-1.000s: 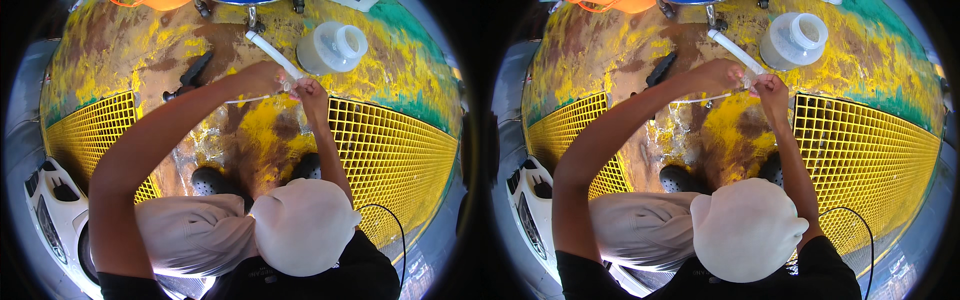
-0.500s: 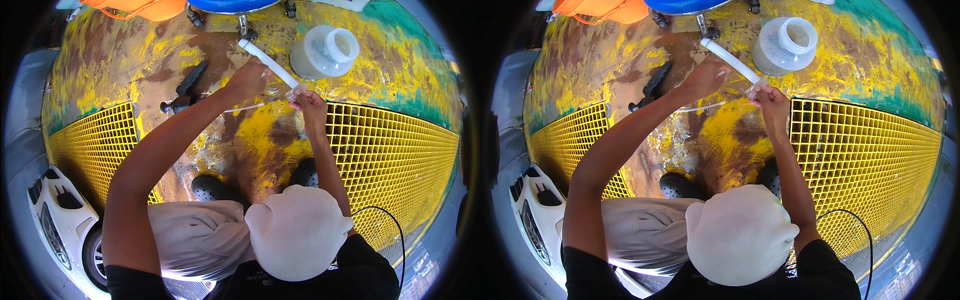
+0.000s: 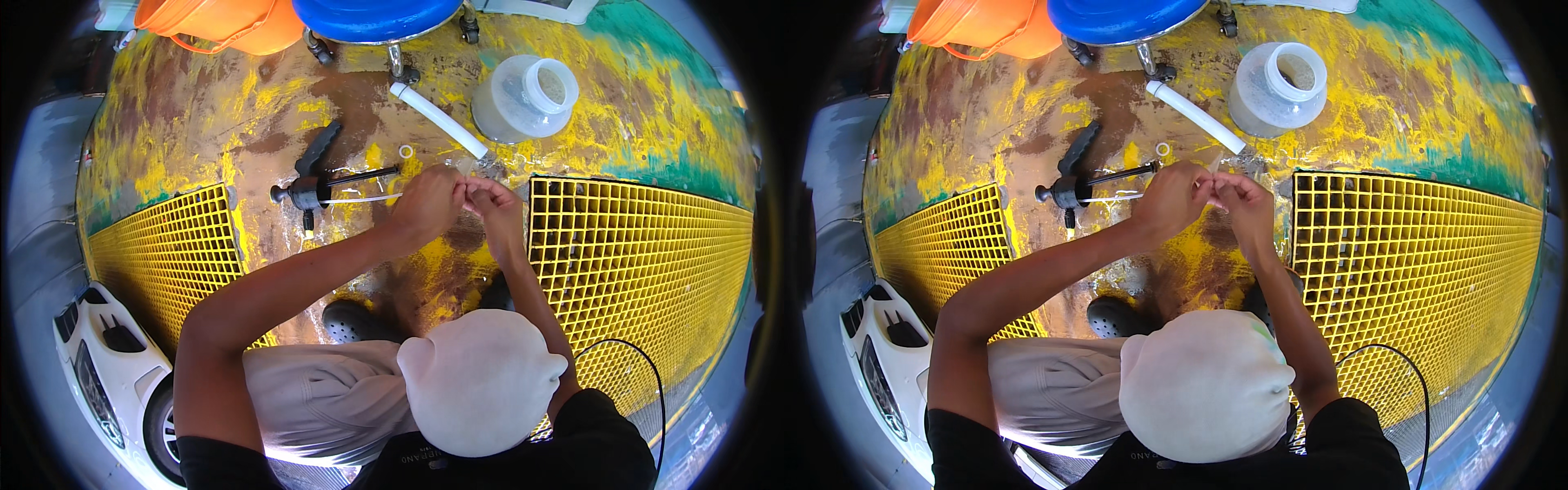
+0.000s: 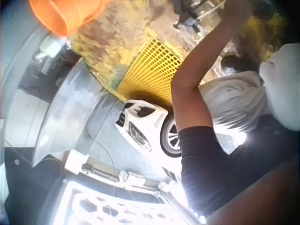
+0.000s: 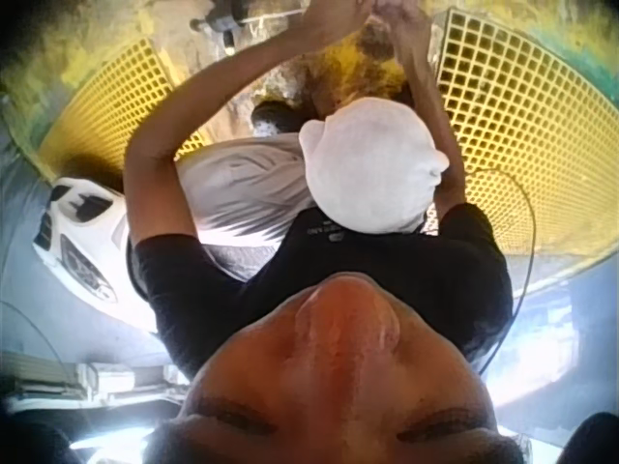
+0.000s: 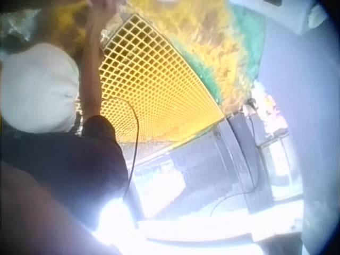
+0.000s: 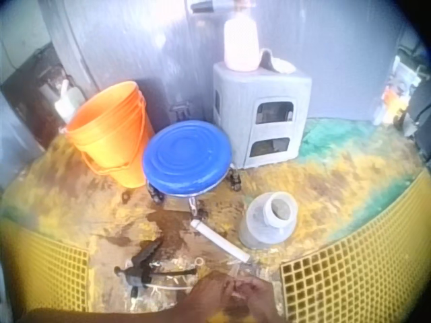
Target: The person disassembles a handheld pressure sprayer, removes the pump and nozzle, and replaces a small internal seal with a new one from a plastic bag. They then reassemble the sprayer components.
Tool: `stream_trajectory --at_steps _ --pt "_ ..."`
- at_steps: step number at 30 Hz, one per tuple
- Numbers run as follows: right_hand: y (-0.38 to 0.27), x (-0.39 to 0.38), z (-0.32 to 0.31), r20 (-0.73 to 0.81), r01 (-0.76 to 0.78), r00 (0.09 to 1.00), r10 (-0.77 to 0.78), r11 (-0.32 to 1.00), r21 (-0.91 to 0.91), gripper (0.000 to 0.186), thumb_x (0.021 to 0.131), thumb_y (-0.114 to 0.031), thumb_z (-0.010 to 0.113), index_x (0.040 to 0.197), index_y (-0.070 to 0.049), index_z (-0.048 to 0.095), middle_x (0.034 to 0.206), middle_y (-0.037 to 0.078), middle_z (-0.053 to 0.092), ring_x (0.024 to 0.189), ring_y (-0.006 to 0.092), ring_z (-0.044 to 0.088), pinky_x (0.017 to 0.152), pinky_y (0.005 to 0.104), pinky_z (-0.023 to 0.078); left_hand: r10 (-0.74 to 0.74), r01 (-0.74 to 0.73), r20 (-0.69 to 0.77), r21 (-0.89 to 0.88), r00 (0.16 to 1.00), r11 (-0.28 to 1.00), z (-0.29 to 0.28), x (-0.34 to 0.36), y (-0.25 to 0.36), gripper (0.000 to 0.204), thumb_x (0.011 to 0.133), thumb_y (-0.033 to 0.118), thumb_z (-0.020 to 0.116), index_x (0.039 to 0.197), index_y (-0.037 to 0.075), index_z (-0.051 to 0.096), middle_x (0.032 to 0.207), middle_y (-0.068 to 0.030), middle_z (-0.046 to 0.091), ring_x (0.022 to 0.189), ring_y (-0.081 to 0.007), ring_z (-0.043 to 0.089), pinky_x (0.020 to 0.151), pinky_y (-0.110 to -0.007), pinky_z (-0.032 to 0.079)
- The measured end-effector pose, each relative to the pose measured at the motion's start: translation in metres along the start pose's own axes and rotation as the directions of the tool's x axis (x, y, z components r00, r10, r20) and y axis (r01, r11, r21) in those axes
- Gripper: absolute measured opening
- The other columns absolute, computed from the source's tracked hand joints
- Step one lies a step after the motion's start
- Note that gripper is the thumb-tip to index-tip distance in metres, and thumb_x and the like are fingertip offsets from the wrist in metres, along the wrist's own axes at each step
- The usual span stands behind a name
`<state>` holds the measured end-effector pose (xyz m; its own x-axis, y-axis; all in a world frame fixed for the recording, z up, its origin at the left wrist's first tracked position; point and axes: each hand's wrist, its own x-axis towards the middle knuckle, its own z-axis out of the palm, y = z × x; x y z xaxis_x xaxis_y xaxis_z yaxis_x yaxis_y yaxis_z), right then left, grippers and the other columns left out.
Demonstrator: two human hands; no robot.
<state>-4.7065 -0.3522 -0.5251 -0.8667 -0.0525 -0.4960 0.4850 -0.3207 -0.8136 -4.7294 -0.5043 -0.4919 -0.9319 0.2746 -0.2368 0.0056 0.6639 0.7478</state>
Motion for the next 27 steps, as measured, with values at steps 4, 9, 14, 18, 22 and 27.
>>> stream_trajectory --at_steps 4,9,14,18,22,27 --pt "0.008 -0.012 -0.009 0.039 -0.027 0.999 0.029 0.998 -0.052 0.018 0.096 -0.005 0.062 0.107 0.009 0.067 0.097 0.014 0.072 0.084 0.0183 0.071 0.080 0.0296 0.060 -0.069 0.075 0.046 -0.140 0.997 0.987 0.001 -0.012 0.003 0.015 0.087 0.011 0.061 0.084 -0.003 0.068 0.082 -0.0206 0.065 0.073 -0.0342 0.065 0.068 -0.042 0.050" --pt "0.008 -0.014 -0.019 0.092 -0.046 0.994 0.058 0.991 -0.124 0.018 0.096 -0.005 0.062 0.108 0.008 0.066 0.096 0.013 0.072 0.083 0.0169 0.071 0.078 0.0294 0.059 -0.091 0.107 0.079 -0.226 0.993 0.968 0.000 -0.017 0.006 0.016 0.086 0.012 0.064 0.087 -0.004 0.069 0.080 -0.0197 0.066 0.068 -0.0287 0.064 0.065 -0.038 0.050" --pt "0.003 -0.010 -0.021 0.168 -0.004 0.985 0.040 0.979 -0.206 0.016 0.096 -0.004 0.061 0.106 0.007 0.066 0.092 0.011 0.072 0.081 0.0142 0.070 0.076 0.0287 0.059 -0.072 0.069 -0.001 -0.277 0.997 0.958 -0.001 -0.018 0.009 0.015 0.084 0.008 0.063 0.079 -0.006 0.067 0.074 -0.0225 0.066 0.066 -0.0338 0.065 0.063 -0.041 0.051" --pt "0.003 -0.011 -0.018 0.217 0.036 0.976 0.015 0.973 -0.230 0.013 0.095 -0.005 0.062 0.102 0.006 0.066 0.087 0.009 0.071 0.078 0.0124 0.068 0.075 0.0269 0.058 -0.109 0.113 0.038 -0.123 0.993 0.986 -0.005 -0.022 0.007 0.015 0.086 0.012 0.069 0.088 -0.003 0.069 0.084 -0.0152 0.065 0.071 -0.0232 0.066 0.067 -0.034 0.052" --pt "0.002 -0.013 -0.013 0.218 0.047 0.976 0.002 0.975 -0.219 0.011 0.095 -0.004 0.062 0.099 0.005 0.064 0.086 0.008 0.070 0.078 0.0115 0.068 0.073 0.0256 0.057 -0.116 0.130 0.081 -0.195 0.990 0.972 -0.009 -0.022 0.005 0.015 0.087 0.011 0.069 0.086 -0.004 0.066 0.085 -0.0135 0.065 0.072 -0.0182 0.066 0.066 -0.031 0.052" --pt "-0.014 -0.016 -0.009 0.252 0.043 0.968 0.011 0.977 -0.207 0.010 0.095 -0.003 0.061 0.099 0.005 0.063 0.089 0.009 0.069 0.080 0.0127 0.068 0.074 0.0262 0.058 -0.107 0.154 0.148 -0.362 0.983 0.919 -0.020 -0.021 0.007 0.015 0.090 0.010 0.068 0.087 -0.004 0.064 0.084 -0.0083 0.063 0.074 -0.0108 0.064 0.066 -0.027 0.053"
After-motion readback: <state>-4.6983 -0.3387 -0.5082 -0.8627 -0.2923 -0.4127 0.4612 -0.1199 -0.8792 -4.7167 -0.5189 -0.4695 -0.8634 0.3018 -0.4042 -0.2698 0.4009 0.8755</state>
